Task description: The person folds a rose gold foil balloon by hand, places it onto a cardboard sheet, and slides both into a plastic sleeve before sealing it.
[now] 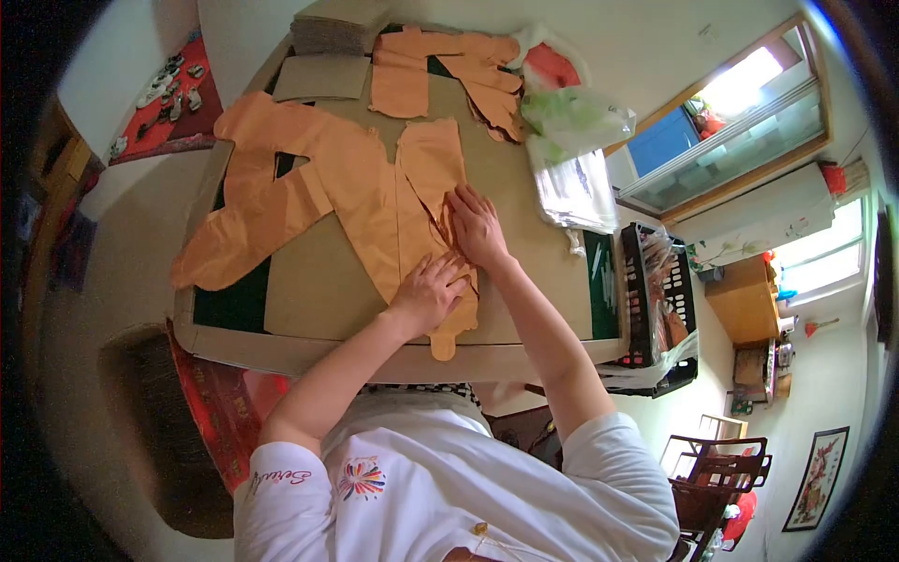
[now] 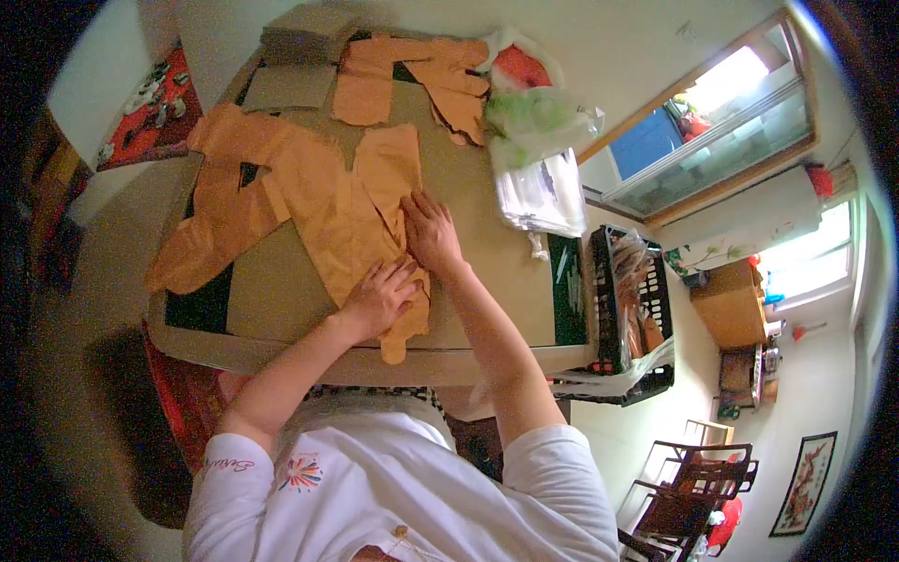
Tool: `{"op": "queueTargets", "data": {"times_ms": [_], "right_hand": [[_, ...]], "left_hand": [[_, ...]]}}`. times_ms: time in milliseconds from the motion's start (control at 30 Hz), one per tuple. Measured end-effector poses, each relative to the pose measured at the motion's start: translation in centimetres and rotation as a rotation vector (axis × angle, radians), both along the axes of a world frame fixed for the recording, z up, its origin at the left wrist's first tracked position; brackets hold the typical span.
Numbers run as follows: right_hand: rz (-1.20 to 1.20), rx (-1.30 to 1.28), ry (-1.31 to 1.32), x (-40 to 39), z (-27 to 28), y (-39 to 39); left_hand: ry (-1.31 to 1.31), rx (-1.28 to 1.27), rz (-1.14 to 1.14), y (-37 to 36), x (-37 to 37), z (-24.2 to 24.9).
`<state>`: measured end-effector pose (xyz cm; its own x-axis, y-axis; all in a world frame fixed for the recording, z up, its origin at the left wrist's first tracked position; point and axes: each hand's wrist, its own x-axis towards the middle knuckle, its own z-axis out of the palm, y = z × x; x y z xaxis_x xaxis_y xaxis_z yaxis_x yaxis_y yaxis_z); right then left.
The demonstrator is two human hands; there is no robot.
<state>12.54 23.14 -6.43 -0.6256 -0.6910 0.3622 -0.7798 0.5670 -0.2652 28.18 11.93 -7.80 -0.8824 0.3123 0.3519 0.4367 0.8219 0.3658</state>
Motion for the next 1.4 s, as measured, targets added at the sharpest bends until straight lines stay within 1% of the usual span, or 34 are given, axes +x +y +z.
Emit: {"op": "queueTargets", "data": {"times_ms": [167, 267, 367, 467, 567, 667, 767, 867, 967, 1067, 1233, 1400], "right_hand": [[-0.013, 0.026, 0.009, 0.0, 0.1, -0.1], [-0.024, 0.073, 0.001, -0.2, 0.1, -0.2], [-0.033, 0.127, -0.029, -0.8, 0.3, -0.5], [-0.034, 0.165, -0.029, -1.1, 0.5, -0.9], [-0.024, 0.177, -0.027, -1.1, 0.5, -0.9], [-0.016, 0.176, -0.059, -0.8, 0.8, -0.9], [0.014, 0.15, -0.057, -1.1, 0.5, -0.7], [0.023, 0.182, -0.05, -1.4, -0.1, -0.5], [0.02, 0.19, -0.026, -1.3, 0.4, -0.8], [0.015, 0.176, -0.044, -1.2, 0.5, -1.0], [0.04, 0.133, -0.142, -3.4, 0.5, -0.8], [0.092, 0.145, -0.082, -6.4, 0.0, -2.1]], "left_hand": [[0.014, -0.034, -0.006, 0.4, 0.5, -0.2], [0.045, -0.012, 0.01, 0.3, 0.7, 0.4], [-0.006, -0.023, 0.013, 0.4, 0.7, 0.2], [-0.003, -0.013, 0.003, 0.4, 0.7, -0.1], [0.047, 0.012, 0.001, 0.4, 0.7, 0.0], [-0.022, 0.08, -0.031, 0.2, 0.5, 0.2], [-0.099, 0.422, 0.06, -1.4, -2.4, 1.4], [0.05, 0.32, 0.233, -3.0, -6.8, 2.4], [0.01, 0.115, 0.363, -3.4, -8.4, 0.5], [-0.068, 0.053, 0.387, -3.4, -8.4, -0.6], [-0.042, 0.035, 0.394, -3.4, -7.8, -0.1], [-0.09, -0.05, 0.406, -3.3, -8.1, -0.4]]}}
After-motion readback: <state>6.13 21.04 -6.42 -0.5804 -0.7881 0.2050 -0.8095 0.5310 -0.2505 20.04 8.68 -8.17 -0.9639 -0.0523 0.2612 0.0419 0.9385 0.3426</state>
